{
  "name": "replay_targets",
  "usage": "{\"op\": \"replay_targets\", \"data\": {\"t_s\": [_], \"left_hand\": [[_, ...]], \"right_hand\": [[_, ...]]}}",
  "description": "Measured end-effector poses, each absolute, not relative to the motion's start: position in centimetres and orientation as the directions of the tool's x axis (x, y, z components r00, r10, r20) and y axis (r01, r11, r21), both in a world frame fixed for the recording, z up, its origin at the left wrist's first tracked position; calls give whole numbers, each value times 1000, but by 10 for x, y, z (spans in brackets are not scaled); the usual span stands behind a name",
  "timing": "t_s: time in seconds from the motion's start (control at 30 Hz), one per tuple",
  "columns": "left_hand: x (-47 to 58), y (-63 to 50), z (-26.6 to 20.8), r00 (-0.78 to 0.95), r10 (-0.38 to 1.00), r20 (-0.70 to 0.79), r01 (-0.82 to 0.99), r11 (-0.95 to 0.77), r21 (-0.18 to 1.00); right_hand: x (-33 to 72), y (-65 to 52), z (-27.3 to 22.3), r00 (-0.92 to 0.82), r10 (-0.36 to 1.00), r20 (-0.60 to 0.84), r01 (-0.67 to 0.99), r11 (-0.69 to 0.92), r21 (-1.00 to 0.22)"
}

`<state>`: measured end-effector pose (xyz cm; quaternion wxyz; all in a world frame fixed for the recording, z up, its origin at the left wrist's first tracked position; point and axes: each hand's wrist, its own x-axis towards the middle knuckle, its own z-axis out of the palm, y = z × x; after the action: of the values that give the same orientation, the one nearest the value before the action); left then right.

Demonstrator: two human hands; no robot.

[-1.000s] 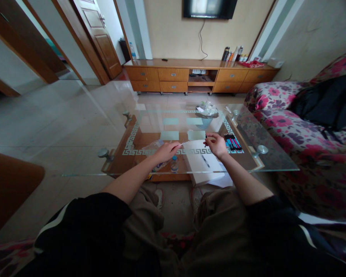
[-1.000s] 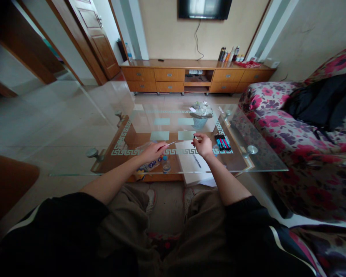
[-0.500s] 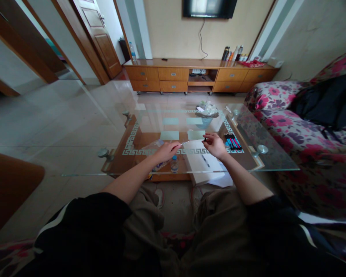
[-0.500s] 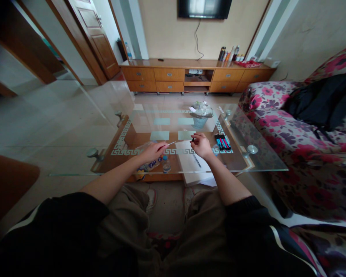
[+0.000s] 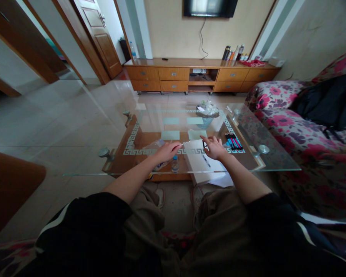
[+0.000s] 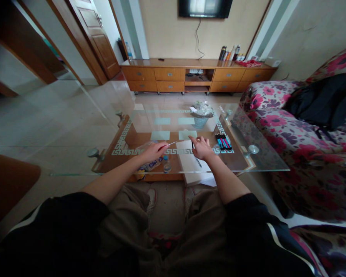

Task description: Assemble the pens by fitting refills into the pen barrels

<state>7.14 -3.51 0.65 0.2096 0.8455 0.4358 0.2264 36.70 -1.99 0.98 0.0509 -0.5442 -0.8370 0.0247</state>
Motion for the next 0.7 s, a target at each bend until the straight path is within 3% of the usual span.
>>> {"op": "replay_targets", "data": {"t_s": [0.23,0.33,0.4,0.47,0.57,0.7], "left_hand": [[72,-37,11,524,826,205,636,-540,551],[72,-37,11,523,827,209,635,-541,551],[73,-36,10,518,830,210,636,-537,554],[74,-36,9,514,834,199,638,-527,561],[77,-36,9,515,839,176,639,-513,572],[80,-37,9,538,821,189,616,-536,577]], "right_hand": [[366,-20,5,-398,918,3,912,396,-109],[364,-21,5,-396,915,77,901,403,-160],[358,-21,6,-369,912,178,873,406,-269],[348,-22,7,-315,914,257,793,402,-458],[329,-25,8,-250,941,230,538,332,-774],[313,-25,8,-220,958,182,295,243,-924]]}}
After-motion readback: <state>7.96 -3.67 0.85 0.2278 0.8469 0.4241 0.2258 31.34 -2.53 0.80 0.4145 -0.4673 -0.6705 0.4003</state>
